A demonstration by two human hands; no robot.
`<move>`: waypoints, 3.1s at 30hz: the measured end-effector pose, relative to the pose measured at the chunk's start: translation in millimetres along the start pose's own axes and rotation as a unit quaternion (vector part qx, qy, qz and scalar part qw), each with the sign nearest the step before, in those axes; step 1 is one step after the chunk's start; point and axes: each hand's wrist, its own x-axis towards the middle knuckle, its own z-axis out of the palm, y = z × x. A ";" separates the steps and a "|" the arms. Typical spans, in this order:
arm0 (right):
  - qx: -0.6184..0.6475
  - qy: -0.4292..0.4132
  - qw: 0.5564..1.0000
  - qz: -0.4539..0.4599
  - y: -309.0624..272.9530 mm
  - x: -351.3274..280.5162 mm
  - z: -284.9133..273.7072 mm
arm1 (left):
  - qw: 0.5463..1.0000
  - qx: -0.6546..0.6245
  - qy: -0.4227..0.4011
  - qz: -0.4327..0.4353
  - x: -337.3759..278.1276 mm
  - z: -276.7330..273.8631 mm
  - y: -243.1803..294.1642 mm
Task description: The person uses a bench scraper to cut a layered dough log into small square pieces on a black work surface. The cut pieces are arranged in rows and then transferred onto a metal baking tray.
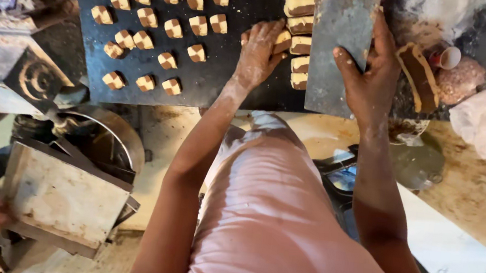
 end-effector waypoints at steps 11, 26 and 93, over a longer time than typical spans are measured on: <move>-0.271 -0.075 0.945 0.168 6.9 -7.7 110.2 | 0.987 -0.128 -0.081 0.046 -47.0 -65.7 -51.7; -0.443 -0.016 0.894 -0.062 25.5 14.2 186.9 | 0.980 -0.194 0.018 0.051 -69.0 -68.5 -70.6; 0.188 -0.235 0.952 0.059 -174.4 -20.9 184.8 | 0.962 -0.029 0.263 0.073 -191.1 -216.7 -173.8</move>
